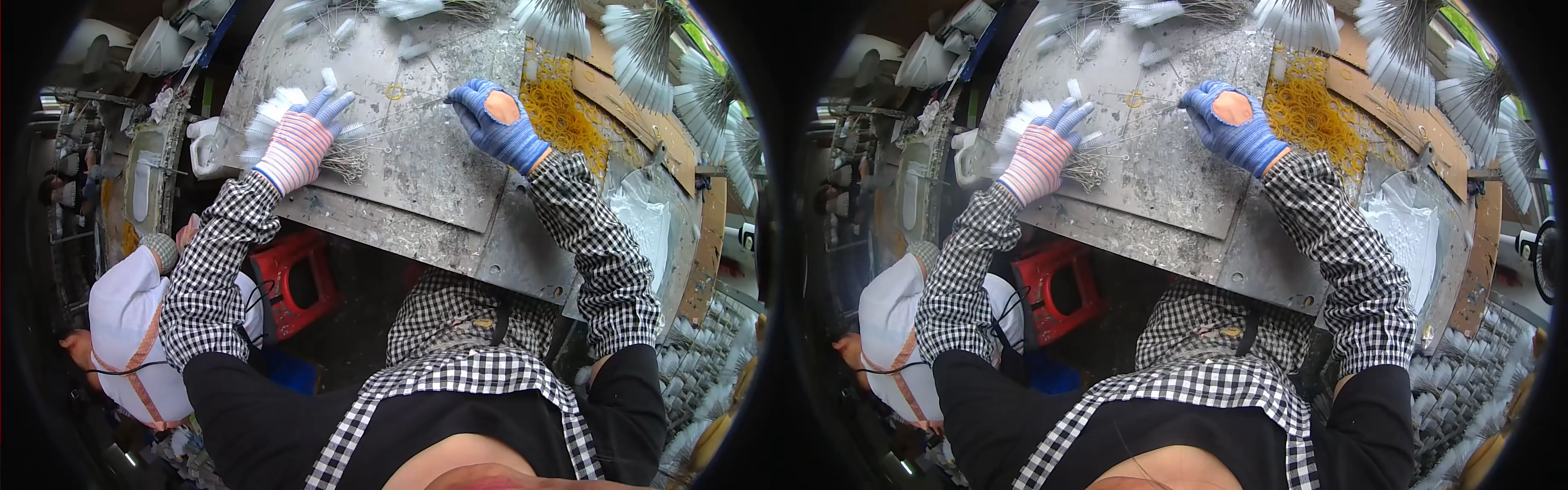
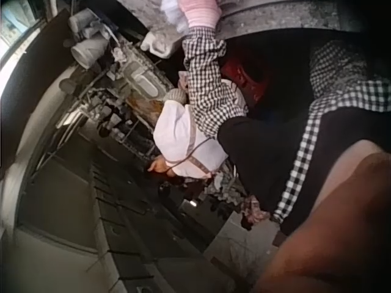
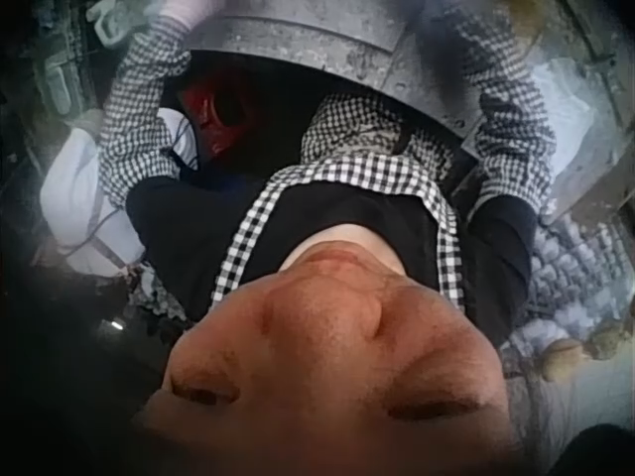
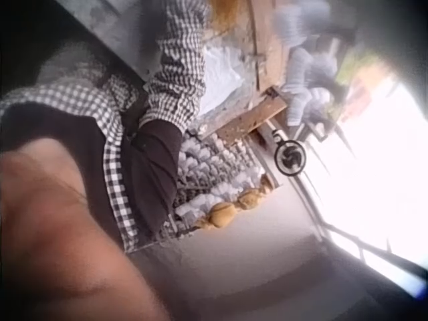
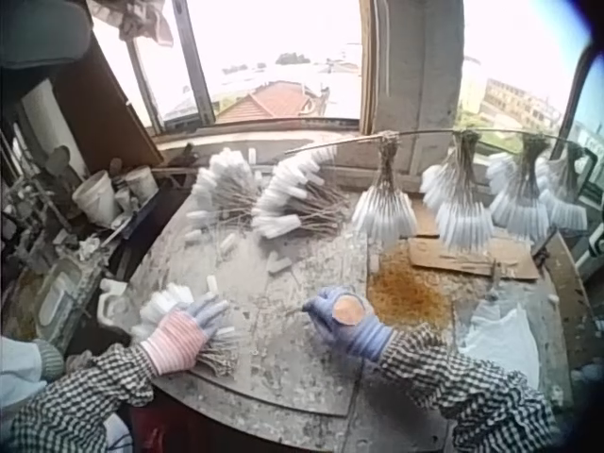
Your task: Assembling bristly brush heads onto wire stems at a factory workstation.
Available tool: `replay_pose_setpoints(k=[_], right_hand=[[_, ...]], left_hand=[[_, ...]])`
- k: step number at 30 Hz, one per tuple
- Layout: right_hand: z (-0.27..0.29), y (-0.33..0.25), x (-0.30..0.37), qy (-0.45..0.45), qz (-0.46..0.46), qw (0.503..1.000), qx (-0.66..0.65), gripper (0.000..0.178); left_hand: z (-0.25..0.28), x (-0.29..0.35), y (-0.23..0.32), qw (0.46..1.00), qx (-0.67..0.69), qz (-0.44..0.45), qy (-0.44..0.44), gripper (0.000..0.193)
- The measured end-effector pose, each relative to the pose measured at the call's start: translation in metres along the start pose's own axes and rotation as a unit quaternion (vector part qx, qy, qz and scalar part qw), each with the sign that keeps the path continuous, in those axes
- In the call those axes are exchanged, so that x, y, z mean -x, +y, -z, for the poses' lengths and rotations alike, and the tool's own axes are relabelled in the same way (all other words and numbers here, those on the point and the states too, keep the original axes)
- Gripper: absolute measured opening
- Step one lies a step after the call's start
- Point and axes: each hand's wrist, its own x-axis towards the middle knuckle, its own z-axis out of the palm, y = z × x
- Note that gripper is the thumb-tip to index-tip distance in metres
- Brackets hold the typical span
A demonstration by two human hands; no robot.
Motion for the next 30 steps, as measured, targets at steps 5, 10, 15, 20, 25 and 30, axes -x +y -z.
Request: replay_pose_setpoints(k=[5, 10, 15, 20, 25, 30], right_hand=[[-0.026, -0.053, -0.028, -0.122, -0.123, 0.983, -0.059, 0.024], [-0.057, -0.016, -0.015, -0.056, -0.084, 0.993, 0.053, 0.021], [-0.045, -0.004, -0.008, -0.021, -0.148, 0.987, 0.057, 0.034], [0.014, -0.034, -0.026, 0.042, -0.022, 0.991, 0.125, 0.052], [0.092, -0.088, -0.046, 0.145, -0.015, 0.92, -0.365, 0.052], [0.181, -0.133, -0.012, 0.126, -0.156, 0.691, -0.695, 0.081]], left_hand=[[-0.025, 0.0, -0.006, 0.993, -0.027, -0.078, 0.08, 0.052], [-0.042, 0.007, 0.0, 0.988, -0.006, -0.072, 0.134, 0.025], [-0.032, 0.039, -0.018, 0.984, 0.044, -0.017, 0.172, 0.038], [0.009, 0.057, -0.021, 0.808, 0.529, 0.165, 0.2, 0.023], [0.097, 0.031, 0.08, 0.572, 0.763, -0.064, 0.296, 0.013], [0.118, -0.02, 0.17, 0.549, 0.761, -0.133, 0.32, 0.013]])
